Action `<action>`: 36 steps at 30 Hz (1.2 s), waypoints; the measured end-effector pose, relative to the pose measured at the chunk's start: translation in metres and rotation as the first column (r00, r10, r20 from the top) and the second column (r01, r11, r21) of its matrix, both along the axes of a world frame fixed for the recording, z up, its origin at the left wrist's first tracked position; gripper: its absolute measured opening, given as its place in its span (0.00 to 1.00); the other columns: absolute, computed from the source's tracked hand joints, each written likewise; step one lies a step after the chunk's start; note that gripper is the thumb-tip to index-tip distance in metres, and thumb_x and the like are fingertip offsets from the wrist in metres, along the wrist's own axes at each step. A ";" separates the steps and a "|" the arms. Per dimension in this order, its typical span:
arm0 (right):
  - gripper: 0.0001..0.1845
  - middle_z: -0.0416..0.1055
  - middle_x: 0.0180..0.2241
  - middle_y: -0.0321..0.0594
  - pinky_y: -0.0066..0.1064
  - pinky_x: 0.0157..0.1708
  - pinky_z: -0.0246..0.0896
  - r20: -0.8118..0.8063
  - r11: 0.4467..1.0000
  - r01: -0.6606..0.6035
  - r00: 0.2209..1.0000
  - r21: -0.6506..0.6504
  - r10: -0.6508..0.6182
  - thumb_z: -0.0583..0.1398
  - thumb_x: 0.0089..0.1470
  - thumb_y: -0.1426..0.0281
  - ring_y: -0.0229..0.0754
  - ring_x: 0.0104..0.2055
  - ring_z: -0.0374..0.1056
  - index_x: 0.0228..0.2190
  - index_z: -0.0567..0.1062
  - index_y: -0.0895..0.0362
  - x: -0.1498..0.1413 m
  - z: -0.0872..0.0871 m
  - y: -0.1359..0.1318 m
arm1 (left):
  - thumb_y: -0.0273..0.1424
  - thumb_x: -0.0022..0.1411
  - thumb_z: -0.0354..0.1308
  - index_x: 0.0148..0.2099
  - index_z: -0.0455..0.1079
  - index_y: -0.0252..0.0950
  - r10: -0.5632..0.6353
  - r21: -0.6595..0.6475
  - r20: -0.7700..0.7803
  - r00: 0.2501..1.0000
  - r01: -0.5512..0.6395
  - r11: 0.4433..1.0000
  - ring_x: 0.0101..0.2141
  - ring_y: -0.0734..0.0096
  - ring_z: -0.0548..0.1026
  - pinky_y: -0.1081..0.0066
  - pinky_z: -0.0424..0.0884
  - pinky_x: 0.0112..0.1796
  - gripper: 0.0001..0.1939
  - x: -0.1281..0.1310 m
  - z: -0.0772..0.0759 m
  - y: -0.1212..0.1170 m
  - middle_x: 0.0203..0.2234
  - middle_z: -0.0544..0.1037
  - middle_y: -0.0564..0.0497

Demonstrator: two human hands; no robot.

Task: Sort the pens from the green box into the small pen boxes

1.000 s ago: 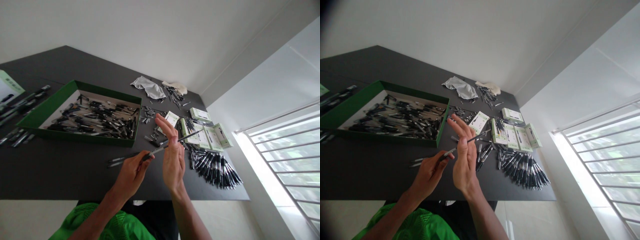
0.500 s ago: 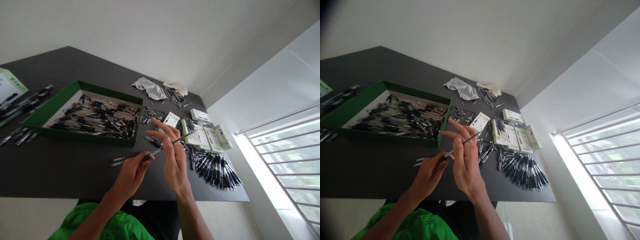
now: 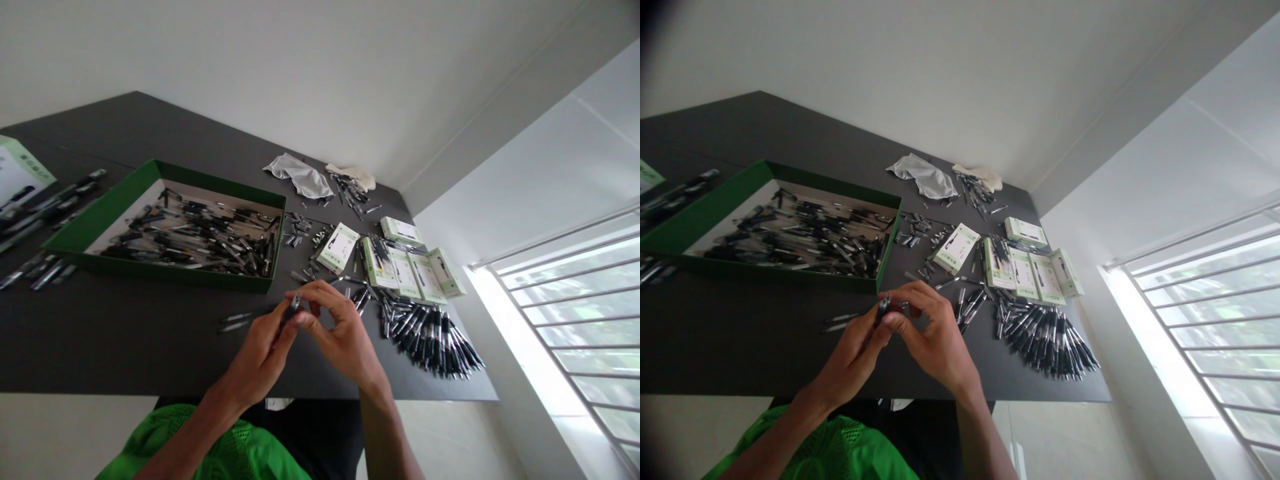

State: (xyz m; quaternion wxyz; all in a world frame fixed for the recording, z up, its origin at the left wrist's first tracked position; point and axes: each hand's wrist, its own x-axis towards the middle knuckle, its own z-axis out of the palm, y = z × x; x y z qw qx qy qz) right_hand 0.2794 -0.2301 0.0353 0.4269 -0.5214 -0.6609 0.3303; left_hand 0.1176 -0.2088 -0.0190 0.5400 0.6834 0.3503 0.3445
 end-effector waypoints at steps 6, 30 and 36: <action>0.21 0.74 0.45 0.40 0.35 0.43 0.64 -0.028 1.000 0.013 1.000 -0.027 -0.014 0.63 0.66 0.62 0.41 0.40 0.67 0.59 0.73 0.47 0.012 -0.010 -0.016 | 0.36 0.79 0.44 0.62 0.67 0.38 0.114 0.338 -0.322 0.940 0.001 0.941 0.50 0.56 0.76 0.59 0.71 0.51 0.18 -0.033 -0.015 -0.012 0.50 0.78 0.42; 0.10 0.72 0.37 0.38 0.31 0.39 0.61 -0.116 0.946 0.317 0.944 0.069 -0.308 0.57 0.70 0.69 0.40 0.39 0.67 0.38 0.79 0.51 0.062 -0.021 -0.043 | 0.27 0.72 0.58 0.51 0.80 0.42 0.480 0.742 -0.464 0.744 0.030 0.670 0.38 0.55 0.70 0.59 0.61 0.39 0.12 -0.034 -0.039 -0.004 0.38 0.77 0.47; 0.10 0.73 0.37 0.38 0.32 0.40 0.62 -0.068 0.944 0.322 0.946 0.078 -0.317 0.57 0.70 0.69 0.41 0.40 0.68 0.39 0.78 0.50 0.065 -0.019 -0.046 | 0.35 0.72 0.60 0.46 0.81 0.44 0.587 0.768 -0.462 0.665 -0.032 0.640 0.37 0.53 0.71 0.57 0.57 0.40 0.08 -0.034 -0.039 -0.010 0.35 0.78 0.47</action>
